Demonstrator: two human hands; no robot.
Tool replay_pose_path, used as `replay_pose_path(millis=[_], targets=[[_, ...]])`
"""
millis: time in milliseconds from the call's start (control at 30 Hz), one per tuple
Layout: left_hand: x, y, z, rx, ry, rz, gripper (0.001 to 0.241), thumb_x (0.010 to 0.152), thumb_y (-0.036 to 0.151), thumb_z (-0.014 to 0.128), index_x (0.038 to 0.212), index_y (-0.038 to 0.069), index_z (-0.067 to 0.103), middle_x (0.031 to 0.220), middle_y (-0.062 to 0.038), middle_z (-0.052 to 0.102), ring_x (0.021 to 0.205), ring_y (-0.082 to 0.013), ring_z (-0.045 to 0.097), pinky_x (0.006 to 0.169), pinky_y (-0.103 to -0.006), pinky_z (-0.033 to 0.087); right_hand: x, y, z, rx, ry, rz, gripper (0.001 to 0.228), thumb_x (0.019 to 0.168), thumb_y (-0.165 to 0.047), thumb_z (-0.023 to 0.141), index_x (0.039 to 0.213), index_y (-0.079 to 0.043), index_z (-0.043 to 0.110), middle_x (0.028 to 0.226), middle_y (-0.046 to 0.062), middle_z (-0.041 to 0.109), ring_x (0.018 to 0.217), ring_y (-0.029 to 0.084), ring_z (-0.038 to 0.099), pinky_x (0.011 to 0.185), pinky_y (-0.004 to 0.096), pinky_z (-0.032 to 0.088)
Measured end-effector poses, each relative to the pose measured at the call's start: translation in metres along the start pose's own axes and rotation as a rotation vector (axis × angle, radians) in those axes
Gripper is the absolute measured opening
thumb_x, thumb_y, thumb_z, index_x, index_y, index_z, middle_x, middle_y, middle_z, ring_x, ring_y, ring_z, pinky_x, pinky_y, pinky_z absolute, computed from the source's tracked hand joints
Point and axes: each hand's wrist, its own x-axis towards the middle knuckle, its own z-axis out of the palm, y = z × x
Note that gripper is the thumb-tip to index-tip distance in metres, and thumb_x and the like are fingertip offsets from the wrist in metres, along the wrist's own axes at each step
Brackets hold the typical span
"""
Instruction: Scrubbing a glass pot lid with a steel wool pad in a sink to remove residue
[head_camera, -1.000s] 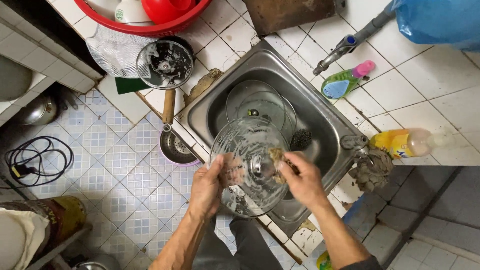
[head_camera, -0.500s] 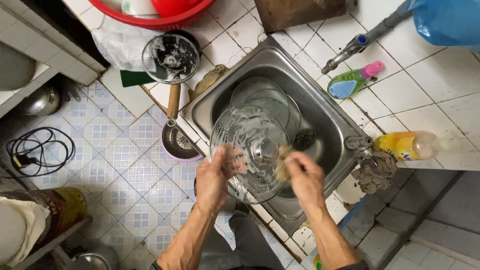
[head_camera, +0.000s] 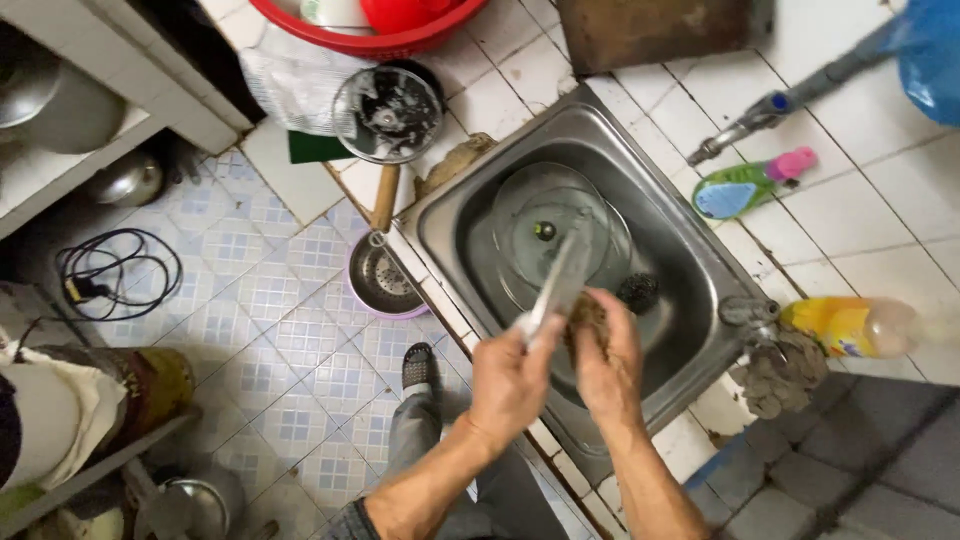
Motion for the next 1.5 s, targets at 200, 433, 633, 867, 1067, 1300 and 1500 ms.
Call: replay_pose_path(millis=[200, 433, 633, 867, 1067, 1300, 1500], targets=[[-0.011, -0.007, 0.006, 0.223, -0.175, 0.344, 0.016, 0.105, 0.018, 0.057, 0.1, 0.006, 0.066, 0.062, -0.002, 0.054, 0.049, -0.016, 0.048, 0.043, -0.0346, 0.04, 0.01, 0.016, -0.003, 0.346, -0.023, 0.297, 0.032, 0.095, -0.033, 0.056, 0.118, -0.014, 0.046, 0.097, 0.013, 0.062, 0.078, 0.025, 0.062, 0.06, 0.04, 0.054], [-0.011, -0.006, 0.005, 0.246, -0.187, 0.326, 0.023, 0.107, 0.022, 0.052, 0.093, 0.007, 0.063, 0.06, -0.003, 0.05, 0.047, -0.0168, 0.046, 0.044, -0.0351, 0.04, 0.002, 0.028, -0.015, 0.197, -0.084, 0.165, 0.02, 0.099, -0.023, 0.05, 0.115, -0.012, 0.055, 0.107, 0.014, 0.071, 0.091, 0.026, 0.068, 0.067, 0.04, 0.056], [0.005, 0.008, -0.001, 0.068, -0.336, -0.287, 0.039, 0.104, 0.026, 0.052, 0.129, 0.0, 0.067, 0.077, -0.012, 0.073, 0.042, -0.0143, 0.057, 0.031, -0.0275, 0.05, 0.007, 0.077, -0.019, 0.125, -0.157, -0.222, 0.027, 0.089, -0.005, 0.064, 0.113, -0.013, 0.057, 0.12, 0.013, 0.061, 0.1, 0.025, 0.068, 0.078, 0.043, 0.066], [0.023, 0.018, -0.013, 0.178, -0.528, -0.665, 0.041, 0.105, 0.032, 0.047, 0.13, 0.005, 0.066, 0.081, -0.01, 0.069, 0.06, -0.0173, 0.064, 0.048, -0.03, 0.059, 0.011, 0.101, -0.025, -0.088, -0.226, -0.197, 0.037, 0.081, 0.0, 0.069, 0.114, -0.016, 0.063, 0.129, 0.01, 0.057, 0.091, 0.022, 0.07, 0.057, 0.035, 0.068], [0.01, 0.019, -0.01, 0.051, -0.334, -0.71, 0.036, 0.101, 0.028, 0.052, 0.106, 0.001, 0.075, 0.112, -0.025, 0.078, 0.088, -0.0383, 0.079, 0.067, -0.0468, 0.071, 0.018, 0.109, -0.032, -0.126, -0.334, -0.299, 0.041, 0.085, -0.008, 0.071, 0.124, -0.019, 0.067, 0.137, 0.013, 0.056, 0.102, 0.026, 0.071, 0.073, 0.04, 0.071], [-0.021, -0.018, 0.003, -0.551, 0.12, -0.802, 0.023, 0.096, 0.008, 0.06, 0.112, -0.008, 0.066, 0.094, -0.019, 0.069, 0.077, -0.0307, 0.071, 0.065, -0.0421, 0.059, 0.005, 0.098, -0.046, 0.025, -0.034, -0.042, 0.039, 0.084, -0.029, 0.075, 0.117, -0.012, 0.063, 0.132, 0.017, 0.061, 0.119, 0.037, 0.063, 0.092, 0.055, 0.056], [-0.039, -0.034, 0.011, -0.778, 0.042, -0.845, 0.033, 0.098, 0.002, 0.053, 0.129, -0.002, 0.063, 0.122, -0.019, 0.072, 0.101, -0.0391, 0.072, 0.085, -0.0518, 0.061, 0.005, 0.12, -0.042, 0.05, -0.012, -0.312, 0.028, 0.079, -0.012, 0.08, 0.104, -0.015, 0.068, 0.13, 0.007, 0.061, 0.116, 0.025, 0.065, 0.084, 0.036, 0.064]])
